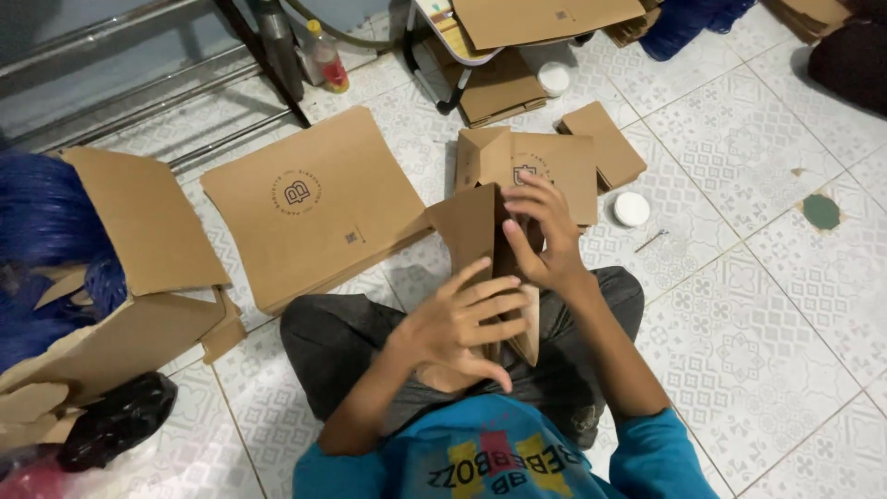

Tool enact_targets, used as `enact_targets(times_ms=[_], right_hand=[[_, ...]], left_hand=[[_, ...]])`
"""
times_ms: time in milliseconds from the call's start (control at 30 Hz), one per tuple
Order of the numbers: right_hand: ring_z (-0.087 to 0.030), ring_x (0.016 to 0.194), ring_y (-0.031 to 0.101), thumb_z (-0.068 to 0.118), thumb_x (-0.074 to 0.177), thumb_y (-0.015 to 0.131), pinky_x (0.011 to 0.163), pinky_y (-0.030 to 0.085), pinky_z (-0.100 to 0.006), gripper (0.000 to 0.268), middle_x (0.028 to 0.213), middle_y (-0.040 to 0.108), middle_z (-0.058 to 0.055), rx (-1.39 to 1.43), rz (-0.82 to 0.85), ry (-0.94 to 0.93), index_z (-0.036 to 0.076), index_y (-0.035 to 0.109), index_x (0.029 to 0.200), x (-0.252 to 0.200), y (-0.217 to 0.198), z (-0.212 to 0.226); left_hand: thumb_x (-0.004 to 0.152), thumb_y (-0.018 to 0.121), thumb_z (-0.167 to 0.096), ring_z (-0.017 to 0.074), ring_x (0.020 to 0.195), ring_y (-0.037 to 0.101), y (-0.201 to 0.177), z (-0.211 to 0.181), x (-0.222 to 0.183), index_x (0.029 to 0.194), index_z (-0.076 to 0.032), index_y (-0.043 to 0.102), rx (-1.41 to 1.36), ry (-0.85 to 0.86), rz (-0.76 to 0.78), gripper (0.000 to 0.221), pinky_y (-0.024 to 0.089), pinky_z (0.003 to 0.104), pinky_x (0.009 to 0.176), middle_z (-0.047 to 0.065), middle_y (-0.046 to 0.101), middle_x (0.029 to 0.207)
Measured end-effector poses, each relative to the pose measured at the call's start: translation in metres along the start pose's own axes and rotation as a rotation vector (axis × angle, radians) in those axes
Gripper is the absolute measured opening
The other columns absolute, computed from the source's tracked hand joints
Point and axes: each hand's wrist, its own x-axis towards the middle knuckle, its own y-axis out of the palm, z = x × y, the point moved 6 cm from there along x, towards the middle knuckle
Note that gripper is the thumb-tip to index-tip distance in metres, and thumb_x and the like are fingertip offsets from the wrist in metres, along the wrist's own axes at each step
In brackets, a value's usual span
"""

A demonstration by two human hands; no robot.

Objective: The person sits on the floor and folds flat brown paper bags into upright bags by hand. They repeatedly pick up a flat bag, fold the bottom and side flaps to form the base, and place the finished bag into a growing stack.

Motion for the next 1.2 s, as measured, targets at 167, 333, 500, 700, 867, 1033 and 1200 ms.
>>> enact_targets(times_ms=[167,333,500,700,867,1033,1200], right_hand=[[-0.047,0.128,0.056,0.008,0.098,0.069,0.114,0.032,-0.061,0.021,0.124,0.066,-0.018,-0.073,0.089,0.01,0.001,0.067,0.117,0.019,0.01,0.0],[-0.047,0.132,0.053,0.006,0.099,0.068,0.117,0.029,-0.059,0.023,0.128,0.064,-0.016,-0.206,0.161,0.039,0.003,0.067,0.121,0.033,0.007,-0.001],[-0.04,0.15,0.032,0.057,0.107,0.037,0.126,0.004,-0.049,0.057,0.147,0.056,-0.013,-0.364,0.27,-0.067,0.014,0.069,0.127,0.029,-0.001,0.001],[-0.034,0.076,0.067,0.087,0.066,0.068,0.079,0.054,-0.047,0.085,0.08,0.073,-0.014,-0.242,0.593,-0.011,0.009,0.076,0.099,0.02,-0.025,0.086],[-0.039,0.072,0.074,0.048,0.083,0.073,0.069,0.059,-0.05,0.05,0.076,0.075,-0.019,-0.305,0.937,0.175,0.006,0.069,0.109,0.03,-0.027,0.093],[-0.033,0.055,0.074,0.022,0.089,0.065,0.058,0.058,-0.043,0.022,0.062,0.074,-0.012,-0.31,1.191,0.32,0.005,0.071,0.103,0.023,-0.009,0.053],[-0.03,0.05,0.069,0.012,0.089,0.063,0.044,0.051,-0.036,0.019,0.058,0.069,-0.016,-0.242,1.455,0.359,0.001,0.07,0.076,0.005,0.019,0.03]], left_hand=[[0.068,0.048,-0.089,0.0388,0.129,0.059,-0.04,0.009,0.016,0.132,-0.012,0.065,0.068,-0.036,0.163,0.102,0.027,0.07,0.117,0.019,0.068,0.126],[0.063,0.046,-0.092,0.0439,0.135,0.052,-0.044,-0.004,0.011,0.121,0.0,0.067,0.137,-0.138,0.241,0.111,0.021,0.077,0.113,0.025,0.066,0.124],[0.092,0.075,-0.017,0.0356,0.127,0.063,-0.024,-0.013,-0.01,0.081,-0.008,0.066,0.35,-0.071,0.068,0.017,0.036,0.077,0.108,0.01,0.068,0.099],[0.098,0.067,-0.019,0.0356,0.122,0.065,-0.032,-0.02,-0.006,0.078,-0.008,0.063,0.249,-0.104,-0.041,0.023,0.038,0.077,0.108,0.006,0.065,0.091],[0.092,0.074,-0.015,0.0316,0.105,0.071,-0.022,-0.016,0.004,0.074,-0.008,0.066,0.239,-0.048,-0.201,0.021,0.046,0.068,0.104,0.005,0.067,0.086],[0.089,0.077,-0.015,0.0287,0.102,0.071,-0.009,0.011,0.0,0.073,-0.009,0.068,0.234,-0.006,-0.217,0.02,0.048,0.065,0.104,0.004,0.069,0.086],[0.094,0.073,-0.024,0.0275,0.102,0.067,-0.008,0.035,-0.009,0.074,-0.01,0.065,0.215,0.02,-0.072,0.026,0.04,0.064,0.111,0.003,0.065,0.084]])
